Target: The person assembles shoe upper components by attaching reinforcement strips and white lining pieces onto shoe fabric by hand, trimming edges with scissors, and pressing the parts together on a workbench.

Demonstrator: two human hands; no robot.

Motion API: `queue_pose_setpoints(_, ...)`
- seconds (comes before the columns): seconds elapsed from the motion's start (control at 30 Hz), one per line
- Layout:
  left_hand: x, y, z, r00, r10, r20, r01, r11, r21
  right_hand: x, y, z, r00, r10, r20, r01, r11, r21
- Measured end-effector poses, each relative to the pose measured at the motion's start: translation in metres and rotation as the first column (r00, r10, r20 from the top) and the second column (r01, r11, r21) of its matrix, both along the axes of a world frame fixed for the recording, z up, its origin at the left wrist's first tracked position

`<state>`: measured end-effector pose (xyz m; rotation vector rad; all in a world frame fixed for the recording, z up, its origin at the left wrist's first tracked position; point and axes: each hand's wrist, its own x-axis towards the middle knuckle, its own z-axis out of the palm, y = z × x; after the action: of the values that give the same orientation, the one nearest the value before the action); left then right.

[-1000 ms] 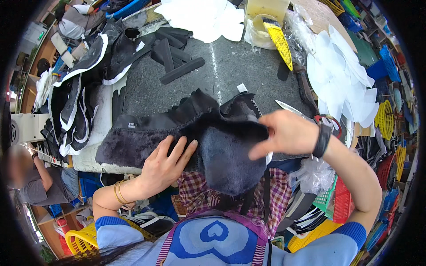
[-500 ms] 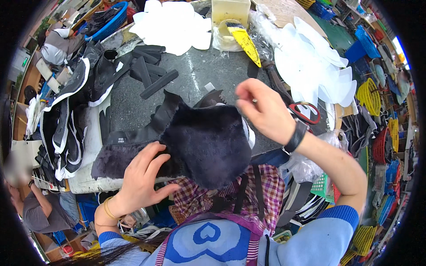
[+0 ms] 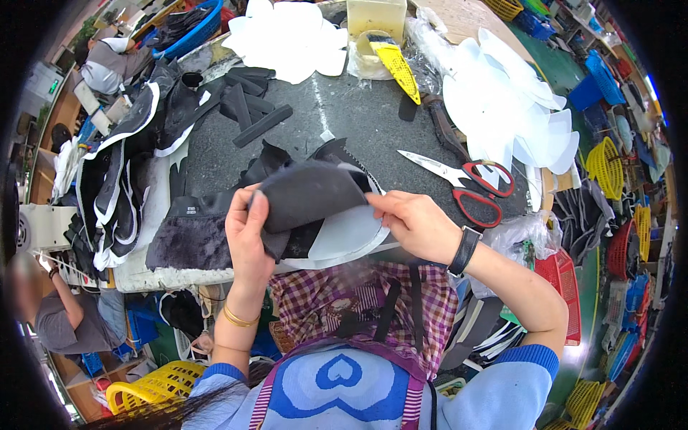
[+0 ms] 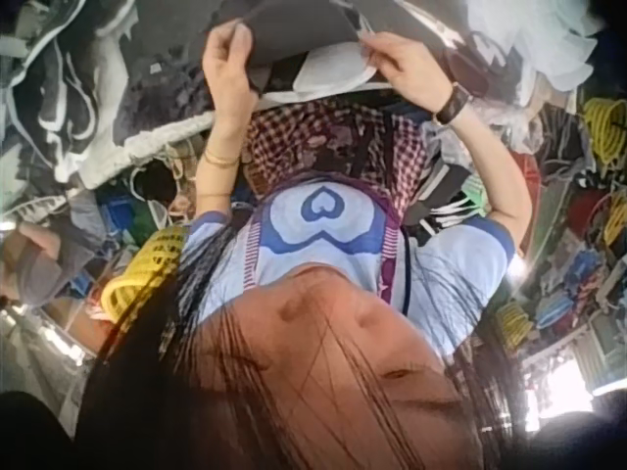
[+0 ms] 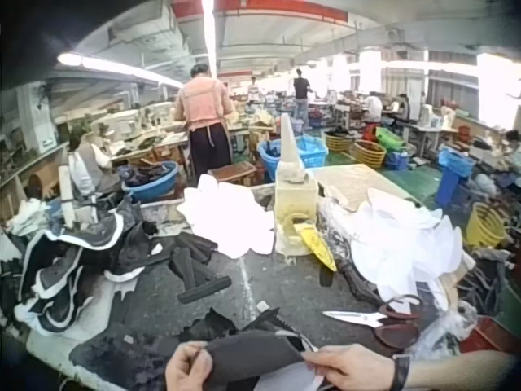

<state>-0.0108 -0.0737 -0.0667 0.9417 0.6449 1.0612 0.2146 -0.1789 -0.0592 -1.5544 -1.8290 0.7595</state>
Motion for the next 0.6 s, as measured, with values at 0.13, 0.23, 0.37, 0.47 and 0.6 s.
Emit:
queue_pose_setpoints(0.13,-0.009,0.002,-0.005,0.951,0.275,0.138,-0.288,0.954,0.080,-0.008,0.005,0.016,0.997,-0.030,-0.068,0.022,0.993,-0.120)
queue_pose_setpoints(0.23,-0.011,0.001,0.010,0.817,0.565,0.114,-0.564,0.825,-0.045,-0.016,0.008,0.021,0.959,-0.200,-0.199,0.129,0.938,-0.321)
queue_pose_setpoints(0.37,-0.012,-0.009,0.014,0.998,0.019,0.053,-0.041,0.899,0.436,-0.011,0.013,-0.014,0.961,-0.028,0.274,0.044,0.997,-0.055)
queue_pose_setpoints(0.47,-0.052,0.014,0.013,0.990,0.042,-0.135,0.075,0.654,0.753,-0.006,0.032,0.003,0.950,0.078,0.303,-0.134,0.976,0.169)
queue_pose_setpoints(0.6,-0.086,0.024,0.028,0.494,0.255,-0.831,0.813,0.202,0.546,0.010,0.023,0.022,0.480,-0.518,-0.708,-0.248,0.694,-0.676)
